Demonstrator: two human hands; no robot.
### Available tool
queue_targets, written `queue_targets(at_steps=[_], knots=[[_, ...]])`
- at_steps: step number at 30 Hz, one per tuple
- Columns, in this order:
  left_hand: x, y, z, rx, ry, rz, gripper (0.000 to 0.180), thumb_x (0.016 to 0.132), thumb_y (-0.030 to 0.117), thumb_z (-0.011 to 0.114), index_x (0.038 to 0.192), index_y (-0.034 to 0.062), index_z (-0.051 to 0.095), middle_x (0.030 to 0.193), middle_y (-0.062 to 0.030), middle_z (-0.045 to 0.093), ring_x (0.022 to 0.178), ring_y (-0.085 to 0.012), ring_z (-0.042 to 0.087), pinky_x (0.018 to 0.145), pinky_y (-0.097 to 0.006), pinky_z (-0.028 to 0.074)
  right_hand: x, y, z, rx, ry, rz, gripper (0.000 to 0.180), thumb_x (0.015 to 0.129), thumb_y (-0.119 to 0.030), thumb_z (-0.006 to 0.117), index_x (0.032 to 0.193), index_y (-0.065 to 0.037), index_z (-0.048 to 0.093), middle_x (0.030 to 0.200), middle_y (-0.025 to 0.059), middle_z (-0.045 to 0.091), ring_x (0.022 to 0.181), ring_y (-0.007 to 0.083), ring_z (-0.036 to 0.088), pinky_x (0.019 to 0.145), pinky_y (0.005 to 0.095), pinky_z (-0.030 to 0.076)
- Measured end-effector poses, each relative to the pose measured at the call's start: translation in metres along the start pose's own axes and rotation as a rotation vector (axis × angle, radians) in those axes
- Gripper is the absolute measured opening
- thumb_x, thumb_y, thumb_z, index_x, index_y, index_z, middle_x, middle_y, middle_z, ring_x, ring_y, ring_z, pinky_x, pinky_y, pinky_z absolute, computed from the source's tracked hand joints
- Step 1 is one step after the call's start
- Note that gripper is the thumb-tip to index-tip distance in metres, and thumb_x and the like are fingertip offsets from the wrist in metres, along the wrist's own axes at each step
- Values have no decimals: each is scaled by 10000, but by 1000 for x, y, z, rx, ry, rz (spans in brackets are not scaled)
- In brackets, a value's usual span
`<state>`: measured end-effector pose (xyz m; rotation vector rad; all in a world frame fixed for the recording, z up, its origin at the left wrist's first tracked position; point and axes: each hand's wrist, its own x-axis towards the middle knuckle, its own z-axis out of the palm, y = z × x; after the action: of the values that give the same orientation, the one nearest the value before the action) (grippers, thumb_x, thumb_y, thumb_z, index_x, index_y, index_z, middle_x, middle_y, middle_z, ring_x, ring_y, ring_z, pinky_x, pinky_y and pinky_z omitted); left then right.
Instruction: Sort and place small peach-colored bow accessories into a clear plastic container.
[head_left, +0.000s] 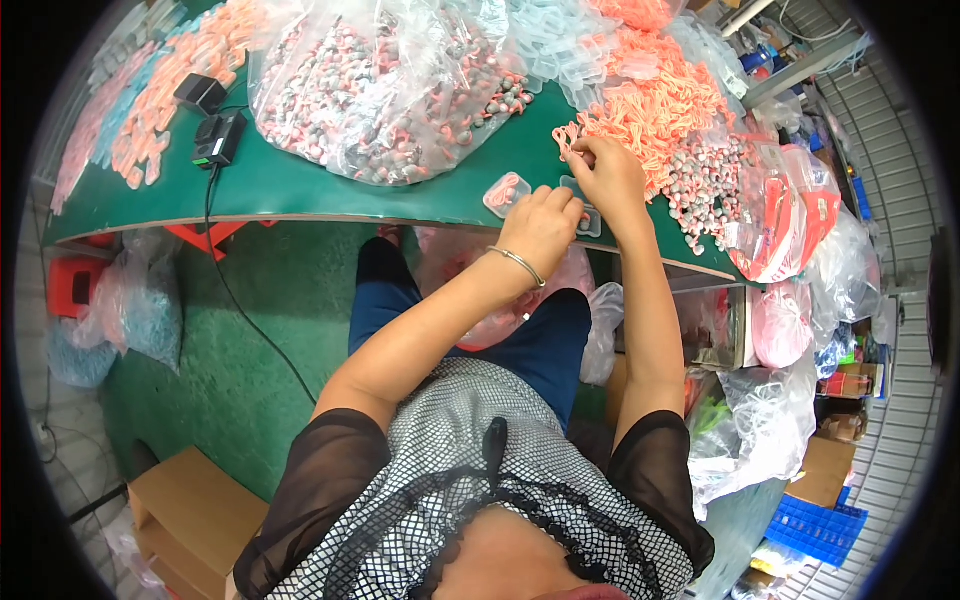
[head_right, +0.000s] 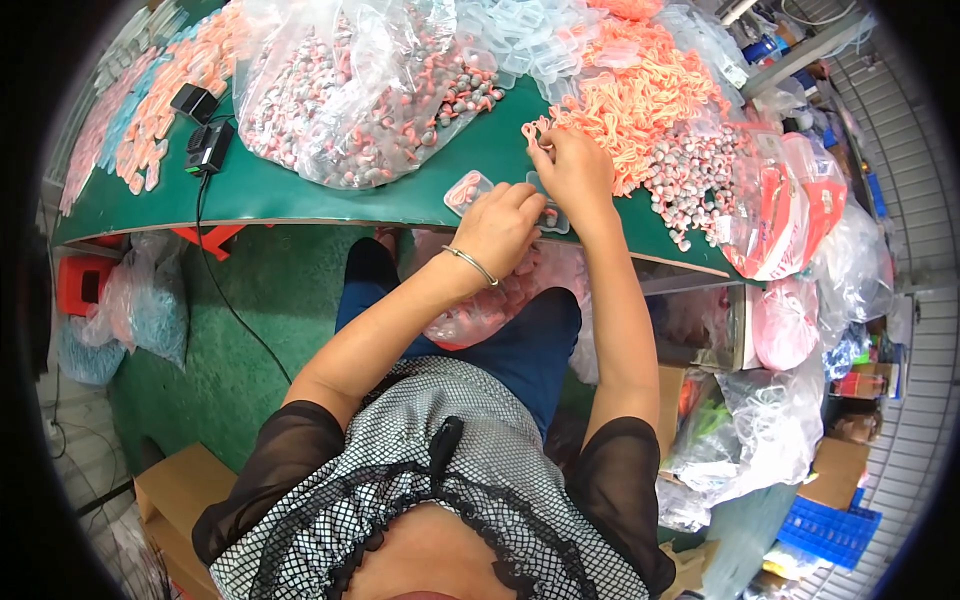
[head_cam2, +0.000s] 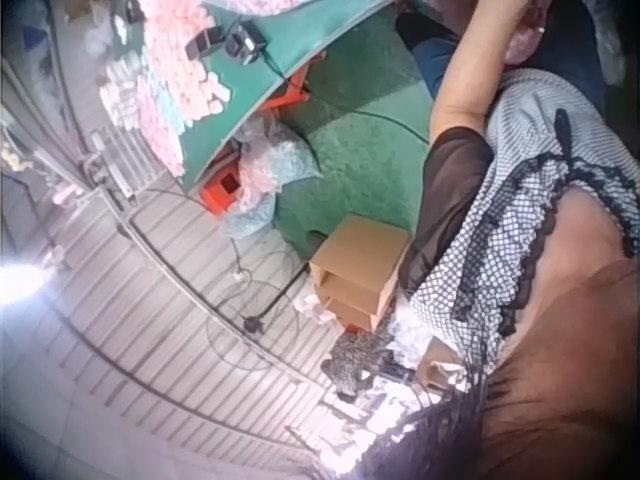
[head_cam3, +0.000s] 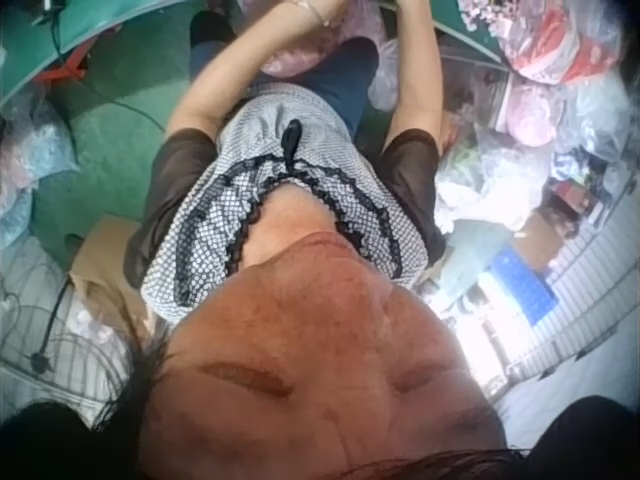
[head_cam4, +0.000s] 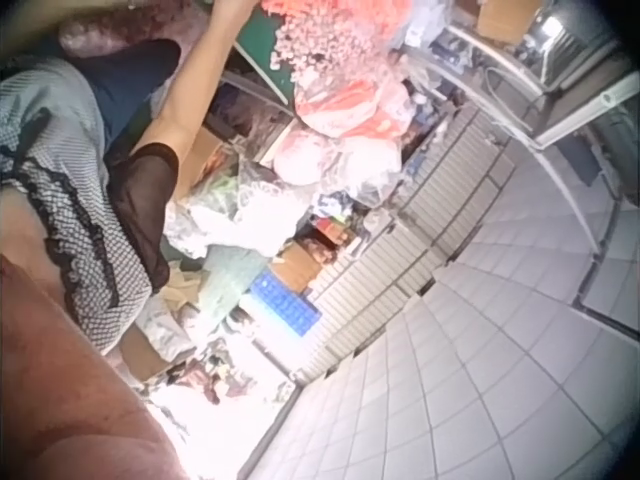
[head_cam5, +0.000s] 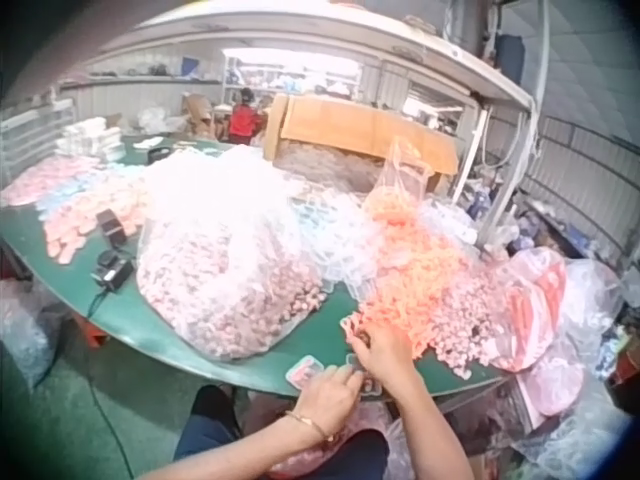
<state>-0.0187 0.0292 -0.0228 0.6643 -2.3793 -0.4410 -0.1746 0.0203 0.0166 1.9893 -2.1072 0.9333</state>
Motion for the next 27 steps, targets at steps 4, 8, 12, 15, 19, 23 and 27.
queue_targets(at_steps=[4,8,12,15,19,23,27], knots=[[-5,-2,1,18,44,24,318,719,69,707,1012,34,588,1095,-113,596,938,-295,575,834,-393,491,16,-2,14,-305,-196,69,186,775,-240,728,790,-56,706,776,132,690,724,316,682,636,433,515],[-6,-3,-2,-50,67,15,397,716,52,707,1083,31,557,1078,-128,600,946,-311,584,830,-410,493,2,2,4,-106,-74,129,147,794,-180,725,840,-41,713,789,111,685,694,228,652,616,352,499],[-6,-2,-13,-122,23,-70,572,711,22,722,1226,34,473,1043,-170,623,953,-357,604,826,-437,496,-31,10,-26,240,3,88,91,822,-97,716,854,-15,694,807,69,670,698,155,600,631,291,473],[-5,-2,-14,-187,57,-112,655,712,13,735,1289,38,427,1035,-192,634,959,-379,613,824,-449,497,-55,10,-39,309,-81,44,85,793,-55,734,854,-17,688,774,70,634,646,166,580,593,294,467],[-3,-1,-15,-189,20,-120,694,703,21,750,1316,36,426,1088,-177,623,978,-370,615,828,-445,502,-63,10,-33,269,-97,-1,98,785,-64,732,861,-22,688,805,77,654,673,209,608,606,317,476],[-3,-3,-15,-172,90,-57,598,694,29,756,1236,24,502,1130,-160,591,986,-357,612,833,-437,504,-58,8,-36,-16,-130,-199,127,817,-130,709,901,-36,692,877,80,675,754,266,641,660,373,492],[-4,-7,-15,-134,7,-71,434,690,48,762,1083,10,583,1105,-145,568,999,-345,603,839,-420,503,-53,1,-43,-21,-245,-172,143,859,-147,659,946,-39,697,903,97,671,843,276,645,733,395,496]])
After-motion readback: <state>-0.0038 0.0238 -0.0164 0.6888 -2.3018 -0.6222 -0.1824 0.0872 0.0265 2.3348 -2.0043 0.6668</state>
